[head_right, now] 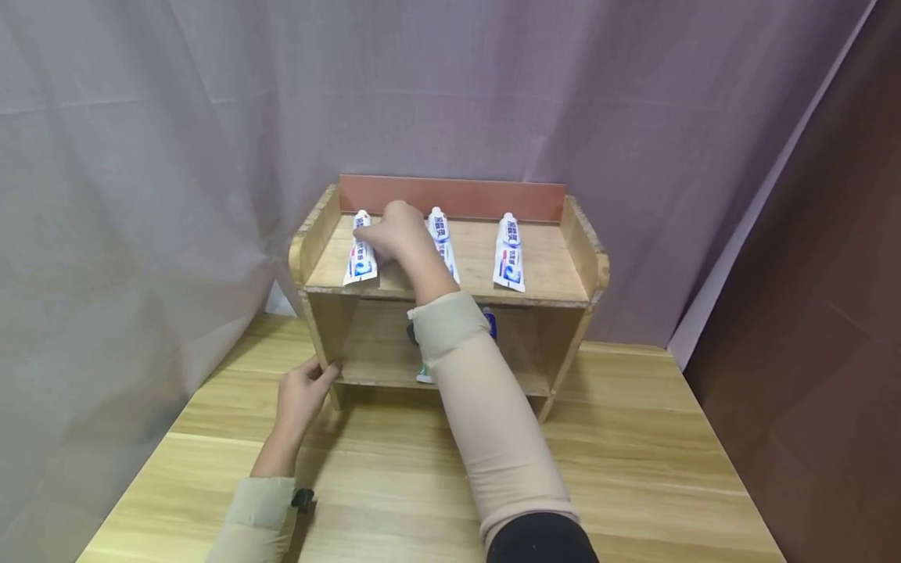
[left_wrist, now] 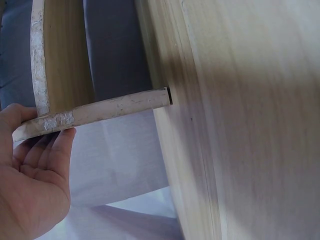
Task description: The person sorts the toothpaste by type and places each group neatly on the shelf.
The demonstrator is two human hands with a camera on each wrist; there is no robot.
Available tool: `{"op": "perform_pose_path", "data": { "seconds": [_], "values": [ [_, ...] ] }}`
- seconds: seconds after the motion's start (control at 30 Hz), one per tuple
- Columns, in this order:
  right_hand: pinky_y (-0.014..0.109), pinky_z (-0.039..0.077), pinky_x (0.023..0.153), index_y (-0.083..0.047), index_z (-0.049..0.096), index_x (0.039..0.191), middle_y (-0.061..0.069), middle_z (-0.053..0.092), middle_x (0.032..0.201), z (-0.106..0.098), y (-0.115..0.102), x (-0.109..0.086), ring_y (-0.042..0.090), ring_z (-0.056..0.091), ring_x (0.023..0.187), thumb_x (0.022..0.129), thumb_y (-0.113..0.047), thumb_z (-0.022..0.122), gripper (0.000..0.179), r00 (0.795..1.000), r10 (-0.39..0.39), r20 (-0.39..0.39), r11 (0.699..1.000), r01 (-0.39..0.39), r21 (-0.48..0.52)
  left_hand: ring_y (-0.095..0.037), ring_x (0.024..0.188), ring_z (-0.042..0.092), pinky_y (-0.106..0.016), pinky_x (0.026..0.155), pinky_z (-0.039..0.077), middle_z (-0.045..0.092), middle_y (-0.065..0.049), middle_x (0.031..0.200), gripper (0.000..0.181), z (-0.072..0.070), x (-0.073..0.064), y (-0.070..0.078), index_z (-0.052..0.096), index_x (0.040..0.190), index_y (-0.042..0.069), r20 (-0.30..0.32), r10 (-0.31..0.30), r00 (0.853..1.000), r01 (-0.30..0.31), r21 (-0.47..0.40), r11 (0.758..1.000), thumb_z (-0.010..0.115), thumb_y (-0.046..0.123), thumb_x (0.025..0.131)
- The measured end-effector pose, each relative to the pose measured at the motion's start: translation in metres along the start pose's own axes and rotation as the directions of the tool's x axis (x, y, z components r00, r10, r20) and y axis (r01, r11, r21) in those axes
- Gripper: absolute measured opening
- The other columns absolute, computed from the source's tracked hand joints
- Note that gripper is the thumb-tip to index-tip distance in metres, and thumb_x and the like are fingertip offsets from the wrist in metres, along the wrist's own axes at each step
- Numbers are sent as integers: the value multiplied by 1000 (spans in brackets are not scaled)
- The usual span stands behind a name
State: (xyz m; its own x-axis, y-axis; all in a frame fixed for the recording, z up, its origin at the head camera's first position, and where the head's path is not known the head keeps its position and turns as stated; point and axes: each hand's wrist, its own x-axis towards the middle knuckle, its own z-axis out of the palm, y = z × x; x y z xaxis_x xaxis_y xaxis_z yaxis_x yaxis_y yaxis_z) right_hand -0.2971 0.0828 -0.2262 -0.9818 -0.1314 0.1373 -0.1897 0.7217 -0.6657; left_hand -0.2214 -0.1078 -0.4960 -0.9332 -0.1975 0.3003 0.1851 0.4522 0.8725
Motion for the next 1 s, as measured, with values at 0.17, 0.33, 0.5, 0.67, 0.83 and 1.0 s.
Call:
{"op": "perform_pose_path", "data": {
  "seconds": [0.17, 0.33, 0.5, 0.67, 0.83, 1.0],
  "values": [
    [28, 49, 58, -12, 56, 65, 2, 58, 62, 0, -2, 0, 18, 58, 60, 87, -38, 71, 37, 999, -11, -37, 989, 5, -147, -31, 90, 75, -34, 67, 65, 74, -21, 104, 33, 0, 1, 0, 72, 124, 8, -8, 12, 1000, -12, 4, 1000, 70, 23, 95],
    [26, 49, 52, -8, 64, 75, 5, 64, 60, -3, -6, -4, 17, 61, 52, 90, -41, 67, 36, 1000, 13, -8, 974, -15, -226, -33, 91, 75, -33, 69, 64, 73, -22, 105, 33, 1, 1, 0, 71, 124, 7, -3, 15, 1000, -15, 2, 1000, 70, 22, 95],
    [24, 45, 48, -9, 64, 71, 3, 62, 56, -5, -5, -8, 14, 60, 48, 91, -42, 67, 39, 1000, 9, 20, 975, -5, -223, -33, 93, 74, -33, 70, 64, 73, -23, 106, 35, 1, 1, -1, 70, 125, 6, 0, 15, 1000, -15, 1, 1000, 70, 23, 95],
    [25, 43, 49, -9, 65, 64, 5, 65, 57, -9, -3, -11, 16, 62, 51, 92, -42, 66, 43, 1000, -10, 29, 979, 16, -203, -34, 93, 74, -34, 70, 64, 73, -23, 107, 35, 0, 2, 0, 70, 126, 6, 5, 12, 1000, -12, 6, 1000, 69, 23, 95],
    [25, 40, 48, -8, 68, 65, 4, 65, 56, -11, -1, -16, 15, 56, 48, 92, -42, 67, 44, 999, -30, 20, 980, 33, -195, -35, 96, 73, -35, 72, 64, 72, -24, 109, 36, 0, 2, 1, 69, 127, 6, 8, 6, 1000, -6, 2, 1000, 69, 23, 95],
    [24, 40, 46, -9, 70, 65, 4, 66, 56, -10, 0, -23, 13, 53, 46, 94, -44, 66, 45, 999, -42, 14, 981, 44, -190, -34, 95, 74, -34, 72, 64, 72, -24, 109, 35, 0, 1, 0, 70, 126, 6, 3, 1, 1000, -1, -4, 1000, 70, 22, 95]
  ]
}}
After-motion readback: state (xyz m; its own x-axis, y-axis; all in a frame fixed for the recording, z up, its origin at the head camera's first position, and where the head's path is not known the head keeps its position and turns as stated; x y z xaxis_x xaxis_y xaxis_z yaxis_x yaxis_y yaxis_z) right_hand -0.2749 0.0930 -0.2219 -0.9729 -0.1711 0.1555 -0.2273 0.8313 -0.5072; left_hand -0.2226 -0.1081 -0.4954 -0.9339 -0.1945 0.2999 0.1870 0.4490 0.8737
